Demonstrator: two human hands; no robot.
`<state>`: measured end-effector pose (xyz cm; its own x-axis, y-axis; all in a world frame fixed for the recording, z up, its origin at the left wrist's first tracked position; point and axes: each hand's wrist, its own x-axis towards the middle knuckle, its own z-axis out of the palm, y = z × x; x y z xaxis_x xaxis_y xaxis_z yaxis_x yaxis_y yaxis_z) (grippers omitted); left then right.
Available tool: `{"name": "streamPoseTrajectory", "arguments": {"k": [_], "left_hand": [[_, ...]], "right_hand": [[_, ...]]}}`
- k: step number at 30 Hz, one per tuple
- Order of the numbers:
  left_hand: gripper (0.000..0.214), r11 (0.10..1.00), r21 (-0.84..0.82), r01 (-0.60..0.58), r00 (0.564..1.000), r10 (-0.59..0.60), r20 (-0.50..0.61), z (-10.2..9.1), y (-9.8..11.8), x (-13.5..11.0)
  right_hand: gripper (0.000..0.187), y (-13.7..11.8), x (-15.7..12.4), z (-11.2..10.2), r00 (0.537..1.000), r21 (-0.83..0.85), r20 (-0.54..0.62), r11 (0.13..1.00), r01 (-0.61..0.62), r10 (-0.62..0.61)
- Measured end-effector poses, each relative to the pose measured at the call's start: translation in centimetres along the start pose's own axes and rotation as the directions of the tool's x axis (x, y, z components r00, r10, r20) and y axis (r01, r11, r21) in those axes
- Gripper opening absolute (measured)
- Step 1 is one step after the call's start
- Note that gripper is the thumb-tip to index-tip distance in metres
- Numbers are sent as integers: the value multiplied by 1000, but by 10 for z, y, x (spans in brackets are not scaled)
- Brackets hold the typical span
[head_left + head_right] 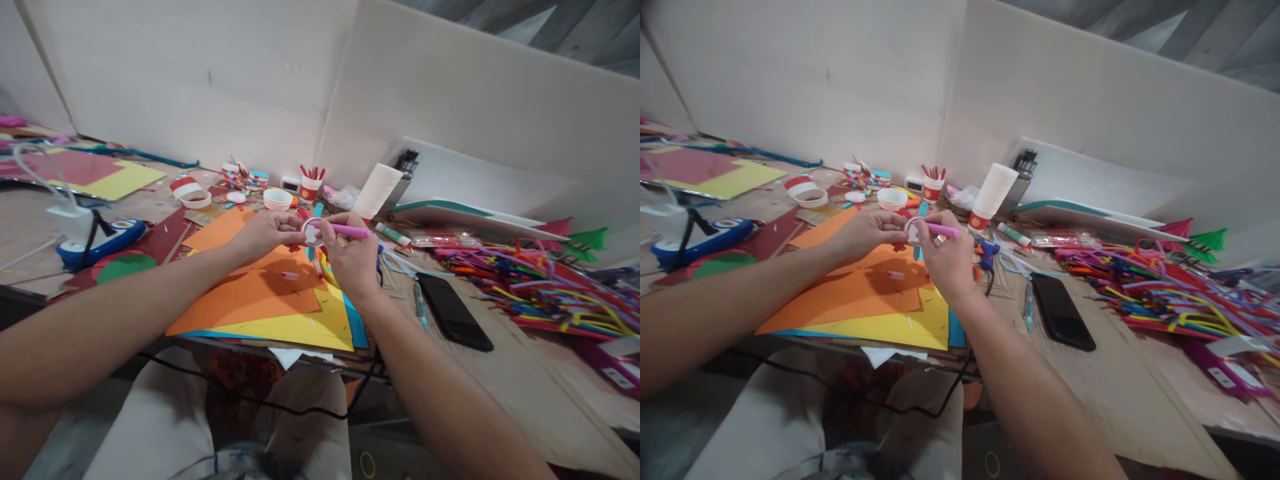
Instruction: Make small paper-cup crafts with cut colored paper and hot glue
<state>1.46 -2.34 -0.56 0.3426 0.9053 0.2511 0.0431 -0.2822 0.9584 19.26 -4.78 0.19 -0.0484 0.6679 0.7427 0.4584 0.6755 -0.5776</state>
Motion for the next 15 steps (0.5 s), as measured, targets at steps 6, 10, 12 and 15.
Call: {"name": "streamPoseTrajectory", "arguments": {"k": [6,10,12,15], "left_hand": [[30,997,-63,45,999,-45,-12,2,6,-1],[40,976,-202,85,995,-93,-32,-3,0,4],[39,965,-250,82,996,-90,-22,-6,-4,7],[33,954,-291,73,997,-77,0,-9,-7,8]], "right_hand": [[20,-4,1,-2,1000,31,-20,999,11,-11],[21,0,5,-2,995,118,-92,993,-27,38],[20,3,8,-1,989,180,-119,981,-69,91],[18,3,8,0,987,215,-104,972,-97,122]]}}
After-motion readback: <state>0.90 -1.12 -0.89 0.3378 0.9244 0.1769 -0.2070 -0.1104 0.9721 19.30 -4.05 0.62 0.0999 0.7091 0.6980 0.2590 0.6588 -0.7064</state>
